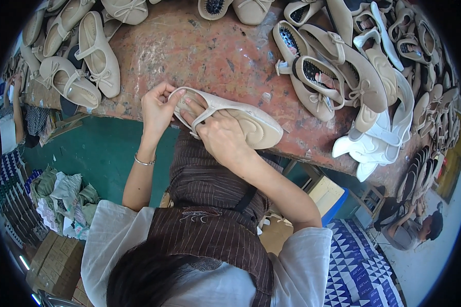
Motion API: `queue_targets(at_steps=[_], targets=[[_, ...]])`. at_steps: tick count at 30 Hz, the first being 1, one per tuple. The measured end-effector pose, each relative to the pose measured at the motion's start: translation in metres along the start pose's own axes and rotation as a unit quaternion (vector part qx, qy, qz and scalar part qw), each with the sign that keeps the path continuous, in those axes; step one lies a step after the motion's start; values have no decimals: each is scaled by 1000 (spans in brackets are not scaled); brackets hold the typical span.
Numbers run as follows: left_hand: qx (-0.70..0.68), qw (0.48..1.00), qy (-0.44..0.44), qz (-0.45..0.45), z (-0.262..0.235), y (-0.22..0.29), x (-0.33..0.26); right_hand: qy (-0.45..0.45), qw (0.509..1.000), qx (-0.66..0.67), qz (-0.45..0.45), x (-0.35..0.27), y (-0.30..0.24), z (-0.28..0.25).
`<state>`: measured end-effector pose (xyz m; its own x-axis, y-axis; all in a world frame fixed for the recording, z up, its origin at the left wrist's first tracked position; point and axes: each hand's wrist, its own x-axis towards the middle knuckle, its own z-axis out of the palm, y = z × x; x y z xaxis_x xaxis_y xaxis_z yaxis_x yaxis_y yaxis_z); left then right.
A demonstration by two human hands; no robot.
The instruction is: The person picks up a shoe, inserts a white insole, and presses it into place before picking up a white paper insert to place inside the shoe and smoothing it down.
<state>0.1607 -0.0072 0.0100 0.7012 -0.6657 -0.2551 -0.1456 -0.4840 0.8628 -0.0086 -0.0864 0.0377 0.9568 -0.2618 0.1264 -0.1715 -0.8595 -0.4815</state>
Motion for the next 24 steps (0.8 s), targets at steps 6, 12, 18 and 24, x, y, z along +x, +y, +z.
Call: queue_targets(at_steps=[6, 12, 18, 24], targets=[[56, 997, -2, 47, -1, 7, 0, -1, 990, -127, 65, -22, -8, -20], [97, 994, 5, 43, -8, -5, -28, 70, 986, -39, 147, -17, 7, -34], [276, 954, -63, 100, 11, 28, -100, 271, 911, 14, 309, 14, 40, -54], [273, 887, -91, 361, 22, 28, -137, 242, 920, 132, 278, -10, 4, -73]])
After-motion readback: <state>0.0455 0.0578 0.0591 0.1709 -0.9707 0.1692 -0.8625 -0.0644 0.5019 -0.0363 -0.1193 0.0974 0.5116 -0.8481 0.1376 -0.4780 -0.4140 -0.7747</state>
